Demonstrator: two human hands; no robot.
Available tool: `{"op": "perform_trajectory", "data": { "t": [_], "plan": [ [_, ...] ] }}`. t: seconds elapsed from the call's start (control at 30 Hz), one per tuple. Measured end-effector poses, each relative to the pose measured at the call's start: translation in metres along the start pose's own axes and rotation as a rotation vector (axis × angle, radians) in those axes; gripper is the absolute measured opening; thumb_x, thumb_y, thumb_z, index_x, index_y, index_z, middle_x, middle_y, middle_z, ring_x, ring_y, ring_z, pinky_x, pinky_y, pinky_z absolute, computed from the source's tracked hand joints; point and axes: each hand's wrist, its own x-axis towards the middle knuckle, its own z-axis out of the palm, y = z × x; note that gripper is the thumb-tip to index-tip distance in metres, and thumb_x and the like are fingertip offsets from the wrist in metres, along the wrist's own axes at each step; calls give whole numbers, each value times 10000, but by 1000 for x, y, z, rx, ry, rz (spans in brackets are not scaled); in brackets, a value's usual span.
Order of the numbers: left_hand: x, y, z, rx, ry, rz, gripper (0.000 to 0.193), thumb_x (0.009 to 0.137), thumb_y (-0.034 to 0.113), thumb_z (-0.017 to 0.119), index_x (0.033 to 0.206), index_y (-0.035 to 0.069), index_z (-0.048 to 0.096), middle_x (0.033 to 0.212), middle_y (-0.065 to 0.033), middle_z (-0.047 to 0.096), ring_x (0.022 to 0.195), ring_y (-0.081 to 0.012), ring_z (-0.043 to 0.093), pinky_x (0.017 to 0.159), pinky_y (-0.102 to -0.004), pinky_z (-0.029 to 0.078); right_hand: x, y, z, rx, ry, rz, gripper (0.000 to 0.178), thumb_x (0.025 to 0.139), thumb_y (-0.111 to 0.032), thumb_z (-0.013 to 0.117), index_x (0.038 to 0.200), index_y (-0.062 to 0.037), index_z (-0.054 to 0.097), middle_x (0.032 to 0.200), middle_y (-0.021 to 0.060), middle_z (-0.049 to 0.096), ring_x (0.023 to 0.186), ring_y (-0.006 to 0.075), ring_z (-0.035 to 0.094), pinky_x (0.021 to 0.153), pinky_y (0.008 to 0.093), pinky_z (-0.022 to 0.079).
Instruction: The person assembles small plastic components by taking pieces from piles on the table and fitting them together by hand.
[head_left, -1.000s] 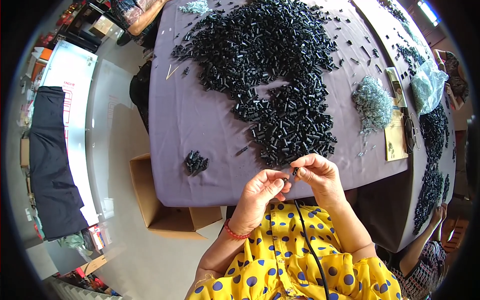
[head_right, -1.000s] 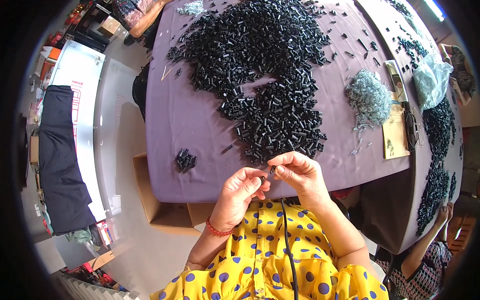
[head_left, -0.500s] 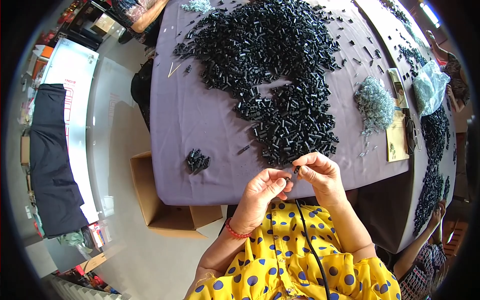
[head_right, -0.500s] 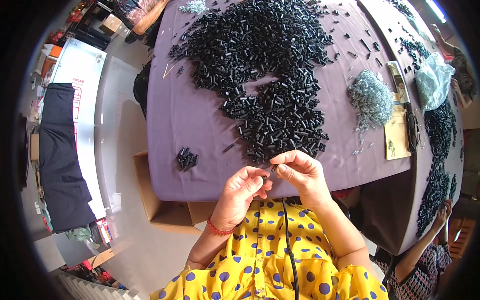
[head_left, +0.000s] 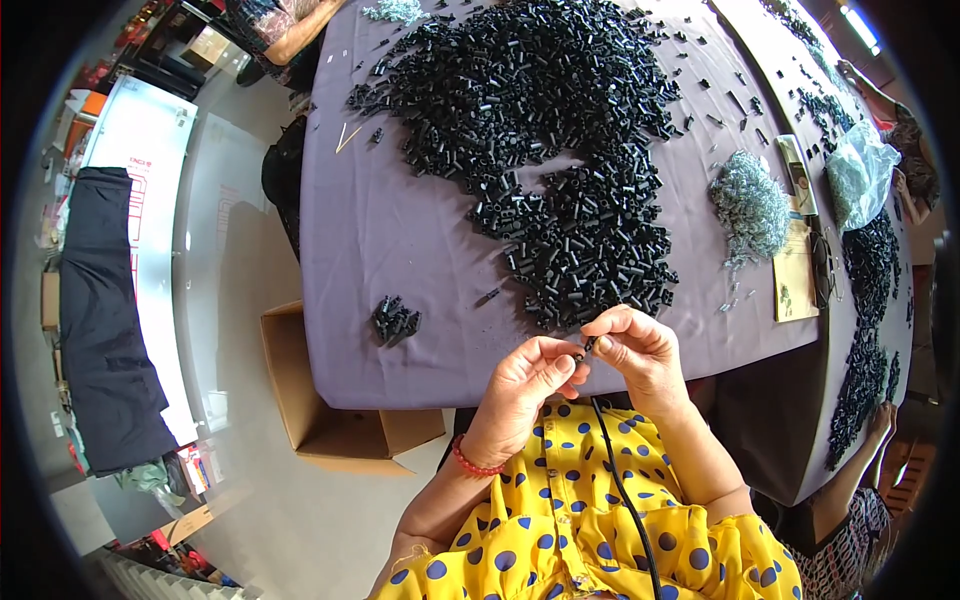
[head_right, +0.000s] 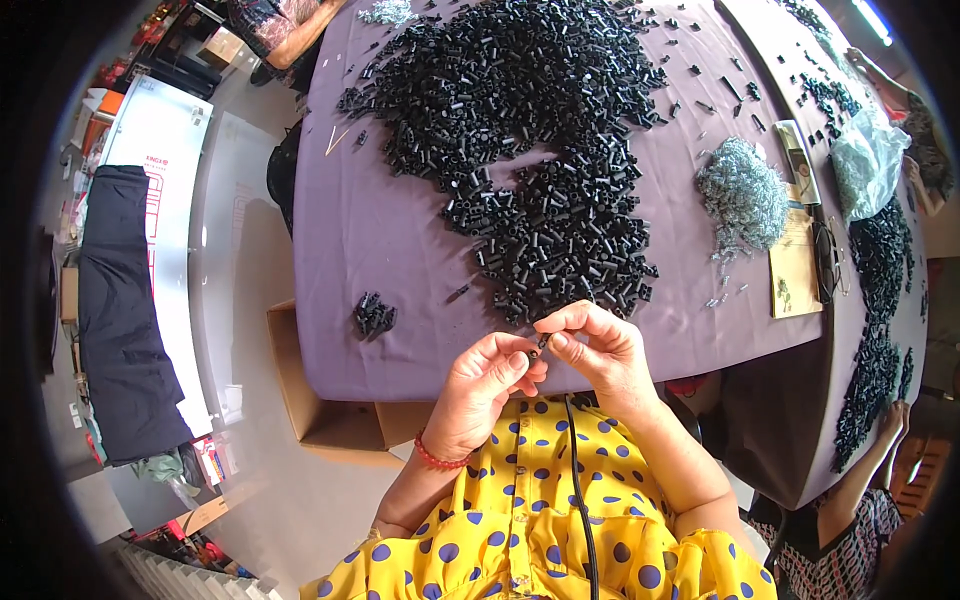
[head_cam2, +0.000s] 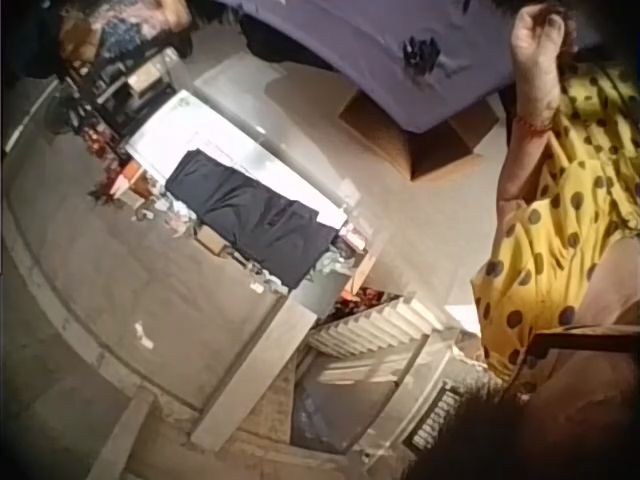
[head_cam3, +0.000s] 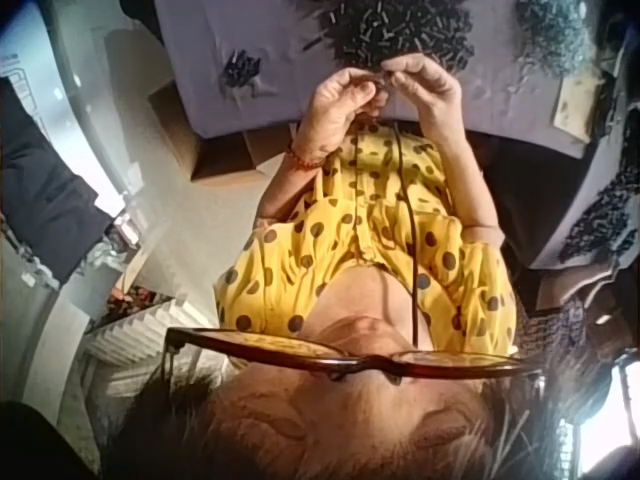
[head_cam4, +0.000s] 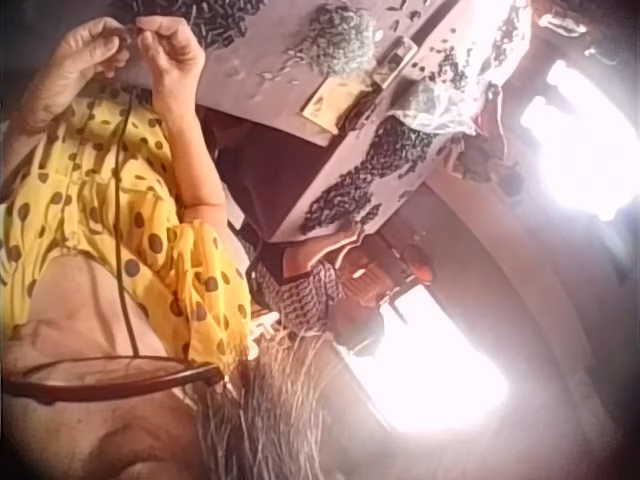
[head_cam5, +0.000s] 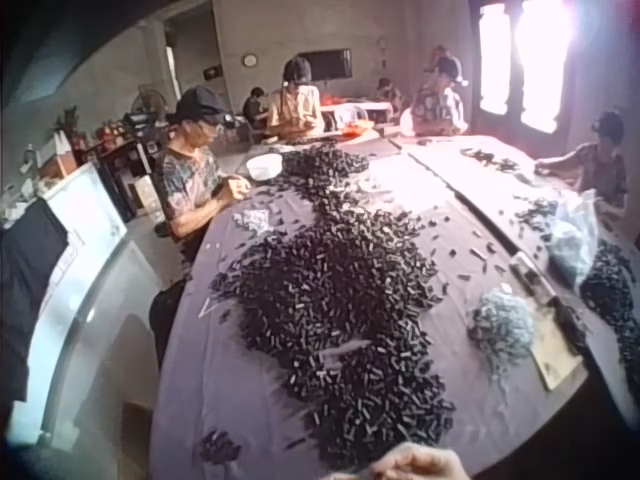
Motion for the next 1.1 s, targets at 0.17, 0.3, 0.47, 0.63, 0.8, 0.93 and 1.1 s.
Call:
{"op": "perform_trajectory", "data": {
  "t": [0.17, 0.3, 0.47, 0.63, 0.8, 0.93, 1.1],
  "plan": [
    [0, 0, -1, -6, -6, -7, 226, 1038, 153, 602, 1224, 26, 626, 1050, -63, 712, 946, -131, 669, 836, -285, 533, 1, 0, 3, -4, 28, -36, 127, 936, 4, 693, 1058, -17, 724, 1046, 23, 662, 951, 102, 609, 839, 247, 495],
    [1, 0, -1, -12, -10, -10, 221, 1037, 156, 605, 1215, 26, 630, 1047, -64, 714, 947, -130, 670, 837, -285, 533, -1, -3, 3, 124, 48, 55, 138, 922, -32, 723, 1059, -15, 715, 1029, 29, 673, 950, 109, 613, 853, 254, 489],
    [1, -1, -1, -13, -3, -16, 218, 1035, 164, 611, 1202, 25, 633, 1032, -67, 716, 938, -131, 671, 839, -284, 535, 1, -5, 3, 410, 64, 173, 194, 901, -102, 761, 1059, -15, 689, 999, 45, 684, 880, 128, 611, 862, 277, 476],
    [0, 0, 0, 1, 5, -12, 217, 1036, 168, 611, 1195, 23, 634, 1019, -67, 716, 926, -128, 671, 835, -283, 534, 1, -1, -4, 550, 19, 235, 215, 933, -119, 729, 1127, -38, 684, 1014, 27, 695, 878, 109, 615, 867, 280, 468],
    [1, -1, -1, 2, -3, -12, 221, 1036, 175, 612, 1194, 22, 632, 1014, -65, 715, 921, -125, 669, 830, -283, 534, 2, 2, -7, 610, 25, 305, 213, 930, -133, 735, 1121, -54, 686, 1005, 19, 694, 856, 104, 608, 862, 281, 462],
    [1, -1, -2, 0, -2, -11, 229, 1040, 177, 607, 1207, 21, 626, 1026, -65, 711, 926, -125, 666, 833, -284, 532, 1, 1, -2, 526, 40, 270, 207, 938, -105, 722, 1130, -38, 683, 1001, 13, 692, 827, 94, 605, 859, 271, 472],
    [0, 0, 1, -14, 3, -1, 234, 1044, 175, 599, 1218, 20, 622, 1043, -65, 707, 946, -129, 662, 839, -285, 529, -7, 1, 8, 7, 56, 8, 168, 1002, -35, 633, 1163, 0, 664, 1025, -1, 654, 930, 66, 612, 874, 230, 497]
  ]
}}
